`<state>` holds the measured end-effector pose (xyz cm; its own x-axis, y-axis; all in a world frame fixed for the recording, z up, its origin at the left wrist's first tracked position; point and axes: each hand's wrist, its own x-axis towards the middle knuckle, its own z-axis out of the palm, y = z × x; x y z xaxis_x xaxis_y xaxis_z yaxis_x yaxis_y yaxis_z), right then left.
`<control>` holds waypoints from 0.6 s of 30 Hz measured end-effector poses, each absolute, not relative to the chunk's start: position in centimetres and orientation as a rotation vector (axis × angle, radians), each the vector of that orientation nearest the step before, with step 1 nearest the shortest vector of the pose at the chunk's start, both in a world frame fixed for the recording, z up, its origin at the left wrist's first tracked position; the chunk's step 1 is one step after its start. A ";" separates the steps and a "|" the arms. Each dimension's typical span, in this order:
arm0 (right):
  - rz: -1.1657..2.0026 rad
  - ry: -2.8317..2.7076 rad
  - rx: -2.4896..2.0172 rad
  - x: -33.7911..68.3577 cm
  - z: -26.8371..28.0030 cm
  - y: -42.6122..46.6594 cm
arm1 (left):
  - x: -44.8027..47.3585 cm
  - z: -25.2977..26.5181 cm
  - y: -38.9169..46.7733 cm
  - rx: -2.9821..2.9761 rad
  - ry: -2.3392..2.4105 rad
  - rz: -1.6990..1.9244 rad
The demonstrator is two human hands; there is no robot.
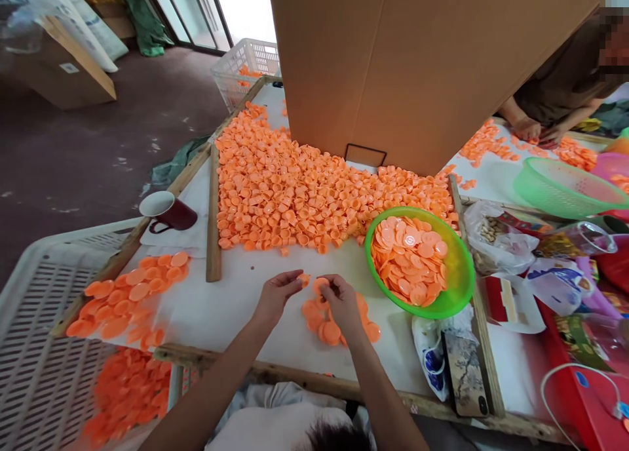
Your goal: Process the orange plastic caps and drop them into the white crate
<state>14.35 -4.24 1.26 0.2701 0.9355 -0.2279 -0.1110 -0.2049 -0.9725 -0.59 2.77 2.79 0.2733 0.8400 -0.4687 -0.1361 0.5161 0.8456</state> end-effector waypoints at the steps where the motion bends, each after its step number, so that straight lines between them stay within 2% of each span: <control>1: 1.230 -0.785 -1.368 13.7 1.8 -3.9 | -0.5 3.5 2.4 0.669 1.080 0.774; 7: 1.244 -0.683 -1.350 12.4 3.7 -3.3 | 0.2 5.8 1.7 0.601 1.025 0.804; 18: 1.281 -0.722 -1.305 12.3 4.3 -3.7 | -0.1 5.3 0.5 0.752 0.950 0.804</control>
